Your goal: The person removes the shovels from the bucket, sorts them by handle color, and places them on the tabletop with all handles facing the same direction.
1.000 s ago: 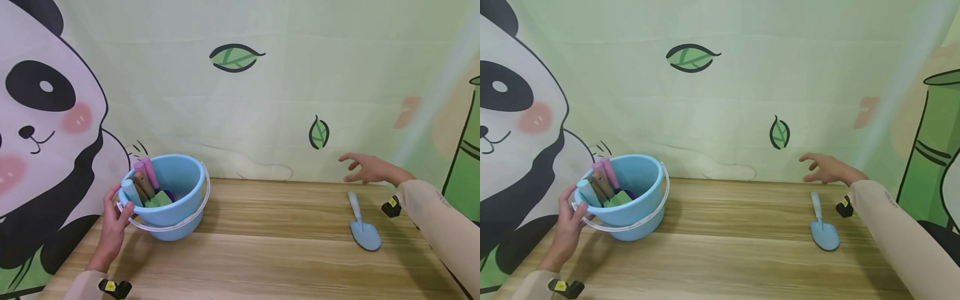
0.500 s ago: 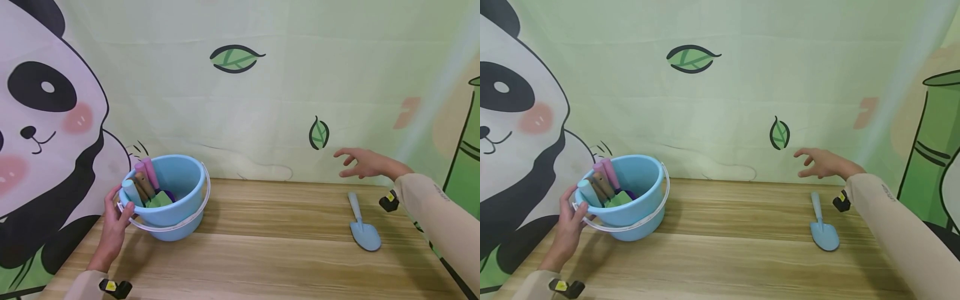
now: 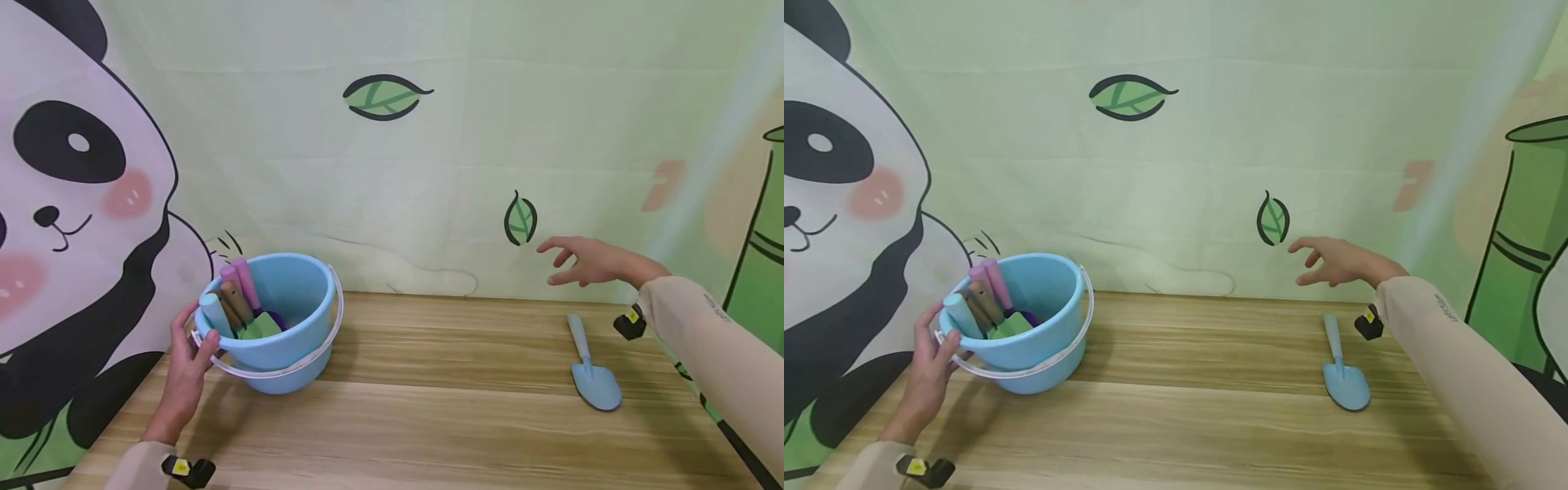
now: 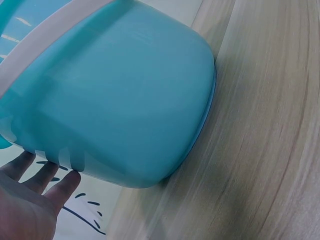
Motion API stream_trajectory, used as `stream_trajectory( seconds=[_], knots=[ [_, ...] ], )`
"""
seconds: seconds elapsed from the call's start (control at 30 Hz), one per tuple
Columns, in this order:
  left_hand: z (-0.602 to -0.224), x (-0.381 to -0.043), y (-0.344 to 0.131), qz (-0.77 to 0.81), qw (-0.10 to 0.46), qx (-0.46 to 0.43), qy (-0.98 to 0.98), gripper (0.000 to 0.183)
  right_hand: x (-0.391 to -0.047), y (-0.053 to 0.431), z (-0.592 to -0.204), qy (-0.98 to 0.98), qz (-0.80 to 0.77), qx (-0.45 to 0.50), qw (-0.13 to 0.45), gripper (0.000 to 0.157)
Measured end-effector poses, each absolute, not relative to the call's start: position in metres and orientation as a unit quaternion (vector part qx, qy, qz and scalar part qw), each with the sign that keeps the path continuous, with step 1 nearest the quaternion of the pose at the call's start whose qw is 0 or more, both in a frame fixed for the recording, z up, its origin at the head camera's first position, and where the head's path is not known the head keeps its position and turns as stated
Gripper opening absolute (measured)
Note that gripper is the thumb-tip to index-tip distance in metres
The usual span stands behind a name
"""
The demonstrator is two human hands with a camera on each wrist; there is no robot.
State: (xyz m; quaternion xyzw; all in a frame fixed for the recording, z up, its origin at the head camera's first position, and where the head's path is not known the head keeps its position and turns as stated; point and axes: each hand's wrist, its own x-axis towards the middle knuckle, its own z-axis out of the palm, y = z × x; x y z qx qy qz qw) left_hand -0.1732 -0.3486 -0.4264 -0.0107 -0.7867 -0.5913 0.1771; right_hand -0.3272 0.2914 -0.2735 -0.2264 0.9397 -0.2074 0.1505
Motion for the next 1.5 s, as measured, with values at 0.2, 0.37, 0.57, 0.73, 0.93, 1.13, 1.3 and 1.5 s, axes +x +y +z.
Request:
stream_trajectory(
  seconds=[0.2,0.37,0.57,0.73,0.93,1.13,1.3,1.5],
  knots=[
    [-0.427,-0.173,-0.35,-0.594,0.176,-0.011,-0.785,0.065,-0.329,0.279,-0.268,0.936,-0.207,-0.245,0.145,0.069],
    [-0.427,-0.174,-0.35,-0.601,0.175,-0.012,-0.78,0.064,-0.331,0.263,-0.261,0.932,-0.206,-0.261,0.143,0.07],
    [-0.426,-0.175,-0.35,-0.606,0.175,-0.014,-0.776,0.064,-0.333,0.241,-0.254,0.925,-0.219,-0.283,0.129,0.07],
    [-0.426,-0.174,-0.35,-0.607,0.175,-0.011,-0.775,0.064,-0.333,0.217,-0.247,0.921,-0.22,-0.298,0.118,0.068],
    [-0.424,-0.174,-0.349,-0.602,0.175,-0.008,-0.779,0.064,-0.336,0.191,-0.242,0.915,-0.222,-0.317,0.115,0.066],
    [-0.425,-0.174,-0.349,-0.608,0.177,-0.012,-0.774,0.064,-0.338,0.168,-0.238,0.91,-0.227,-0.332,0.102,0.065],
    [-0.426,-0.175,-0.35,-0.61,0.179,-0.015,-0.772,0.065,-0.338,0.152,-0.234,0.906,-0.235,-0.338,0.097,0.063],
    [-0.427,-0.175,-0.35,-0.614,0.181,-0.02,-0.768,0.065,-0.337,0.132,-0.232,0.899,-0.243,-0.356,0.085,0.064]
  ],
)
